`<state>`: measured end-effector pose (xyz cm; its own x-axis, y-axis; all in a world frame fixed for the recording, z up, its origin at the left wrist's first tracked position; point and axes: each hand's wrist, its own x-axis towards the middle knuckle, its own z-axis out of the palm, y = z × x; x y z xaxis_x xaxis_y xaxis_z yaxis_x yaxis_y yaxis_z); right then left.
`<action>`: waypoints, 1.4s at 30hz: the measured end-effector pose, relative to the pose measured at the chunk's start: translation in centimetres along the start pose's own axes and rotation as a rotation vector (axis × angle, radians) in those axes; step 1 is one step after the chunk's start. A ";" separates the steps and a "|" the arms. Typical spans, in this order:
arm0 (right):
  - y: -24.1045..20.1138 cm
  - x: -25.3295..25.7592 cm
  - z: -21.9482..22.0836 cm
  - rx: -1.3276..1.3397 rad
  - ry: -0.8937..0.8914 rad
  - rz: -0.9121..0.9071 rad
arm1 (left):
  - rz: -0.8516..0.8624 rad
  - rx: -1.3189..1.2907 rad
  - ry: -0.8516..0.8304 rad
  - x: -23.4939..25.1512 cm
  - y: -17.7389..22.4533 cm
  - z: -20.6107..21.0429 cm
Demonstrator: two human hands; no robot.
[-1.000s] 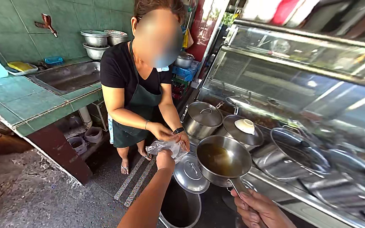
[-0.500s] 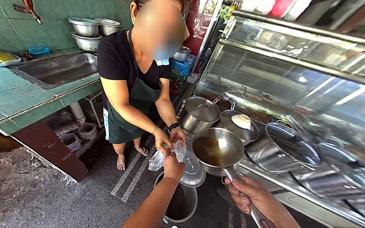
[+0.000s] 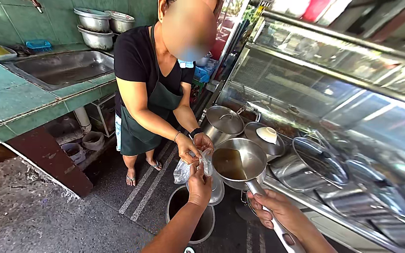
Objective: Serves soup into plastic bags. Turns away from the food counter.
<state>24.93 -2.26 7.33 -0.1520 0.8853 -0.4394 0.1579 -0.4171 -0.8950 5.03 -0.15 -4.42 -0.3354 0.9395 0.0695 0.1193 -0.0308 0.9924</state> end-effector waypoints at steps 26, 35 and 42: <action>-2.9 -2.8 -1.3 -0.101 0.094 -0.049 | 0.054 -0.167 0.090 -0.6 3.6 4.1; -4.1 -2.9 -1.3 -0.178 0.127 -0.075 | 0.039 -0.134 0.070 -0.7 4.1 4.8; -5.1 -3.1 -0.9 -0.220 0.172 -0.076 | 0.044 -0.144 0.073 -0.6 4.3 5.6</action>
<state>25.48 -2.68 13.36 -0.0070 0.9422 -0.3351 0.3631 -0.3098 -0.8787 11.02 1.05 -0.80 -0.4007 0.9089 0.1156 0.0019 -0.1254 0.9921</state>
